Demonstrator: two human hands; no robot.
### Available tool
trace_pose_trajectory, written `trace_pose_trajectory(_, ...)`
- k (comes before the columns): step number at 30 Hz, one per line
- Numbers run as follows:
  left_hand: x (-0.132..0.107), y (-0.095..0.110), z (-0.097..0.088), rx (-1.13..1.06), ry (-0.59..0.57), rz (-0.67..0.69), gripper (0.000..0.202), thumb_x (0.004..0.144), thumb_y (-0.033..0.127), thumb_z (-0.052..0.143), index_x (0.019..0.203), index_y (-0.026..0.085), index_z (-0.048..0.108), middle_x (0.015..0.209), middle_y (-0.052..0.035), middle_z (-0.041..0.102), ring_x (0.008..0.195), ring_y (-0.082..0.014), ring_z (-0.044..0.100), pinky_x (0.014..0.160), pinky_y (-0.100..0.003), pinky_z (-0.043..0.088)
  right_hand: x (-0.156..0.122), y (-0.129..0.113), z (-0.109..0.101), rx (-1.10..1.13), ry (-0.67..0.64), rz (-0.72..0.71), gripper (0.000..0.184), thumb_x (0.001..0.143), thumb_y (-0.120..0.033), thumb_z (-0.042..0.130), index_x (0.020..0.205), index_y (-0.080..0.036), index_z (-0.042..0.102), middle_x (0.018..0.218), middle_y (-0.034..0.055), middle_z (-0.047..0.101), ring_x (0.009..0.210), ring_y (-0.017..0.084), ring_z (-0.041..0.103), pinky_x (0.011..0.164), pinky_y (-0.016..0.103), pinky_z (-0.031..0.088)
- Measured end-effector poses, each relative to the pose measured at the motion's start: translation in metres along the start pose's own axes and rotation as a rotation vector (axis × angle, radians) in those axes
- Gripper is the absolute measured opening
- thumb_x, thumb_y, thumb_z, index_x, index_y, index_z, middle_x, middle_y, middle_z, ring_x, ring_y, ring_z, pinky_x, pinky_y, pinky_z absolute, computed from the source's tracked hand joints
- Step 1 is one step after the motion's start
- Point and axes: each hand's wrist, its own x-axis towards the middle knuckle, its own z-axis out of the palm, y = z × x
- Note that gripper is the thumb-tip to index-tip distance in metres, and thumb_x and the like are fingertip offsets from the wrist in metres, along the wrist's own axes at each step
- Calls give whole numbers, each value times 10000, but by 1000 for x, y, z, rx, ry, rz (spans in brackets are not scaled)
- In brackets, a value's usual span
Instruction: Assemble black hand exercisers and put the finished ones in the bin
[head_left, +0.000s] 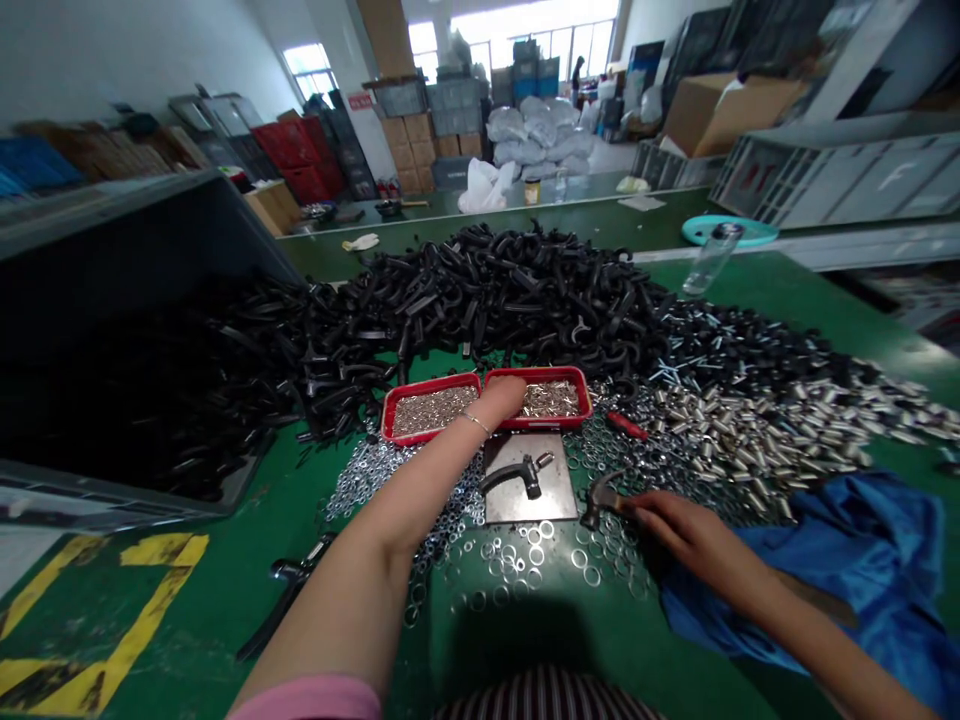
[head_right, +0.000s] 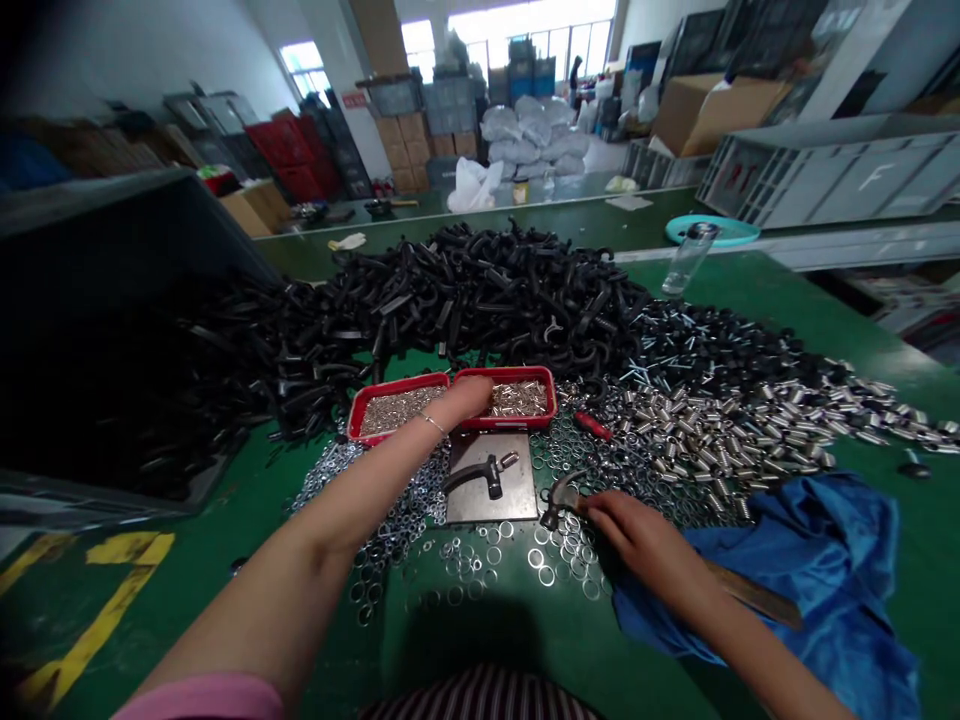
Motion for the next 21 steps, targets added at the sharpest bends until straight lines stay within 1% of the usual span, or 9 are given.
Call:
trace_pose_trajectory(3,6,-6,8,3,-9,0,81,787,67,626,785,96,701,848,-183,713,899,-292,674,882,-391,462,-5,13,0,-294,102,-103,285,975,-404,478,1075,-216,668,1005,121,664,907,262,618,837,420,499)
trace_pose_trajectory(5,-1,-8,13,-7,44,11,116,831,90,588,858,96,700,924,-189,710,943,-291,663,913,-403,451,-10,22,2,-437,106,-137,255,957,-380,520,1072,-207,668,957,115,654,867,265,599,792,415,491)
trace_pose_trajectory(8,-17,-8,18,-41,167,11,189,915,137,501,1008,114,664,1041,-176,681,1013,-270,628,951,-404,432,-11,34,7,-531,138,-164,240,954,-337,524,1072,-191,672,911,113,645,827,260,588,759,398,478)
trace_pose_trajectory(10,-25,-8,20,-69,241,3,194,946,169,475,1046,137,638,1060,-149,668,1039,-256,605,959,-396,425,-6,37,9,-531,168,-170,252,950,-322,519,1088,-177,672,893,116,639,818,256,593,753,384,476)
trace_pose_trajectory(12,-30,-9,23,-95,288,-1,166,954,200,490,1022,154,634,1040,-127,666,1042,-251,595,956,-389,422,3,34,9,-502,158,-152,262,946,-332,512,1064,-163,674,877,116,629,806,248,598,738,364,477)
trace_pose_trajectory(16,-36,-10,20,-159,331,3,125,945,224,527,952,165,637,991,-99,673,984,-232,604,915,-357,432,20,17,-1,-443,90,-82,241,931,-370,514,902,-171,646,847,100,603,750,222,595,694,338,471)
trace_pose_trajectory(18,-44,-7,14,-310,397,3,129,949,233,516,946,174,630,976,-77,673,935,-209,608,867,-326,443,23,8,-10,-404,108,-92,224,918,-385,526,880,-186,621,871,103,607,769,225,601,697,342,472)
trace_pose_trajectory(20,-59,-2,7,-504,451,26,144,955,256,497,953,186,623,949,-52,668,883,-188,604,826,-306,448,23,1,-18,-309,145,-98,230,922,-413,520,939,-199,603,915,110,628,805,235,619,707,349,486)
trace_pose_trajectory(21,-68,2,5,-574,443,47,146,953,269,497,944,193,621,925,-41,664,862,-183,599,816,-305,449,22,-1,-21,-236,143,-70,253,931,-438,508,996,-208,591,907,103,639,781,232,630,685,347,496)
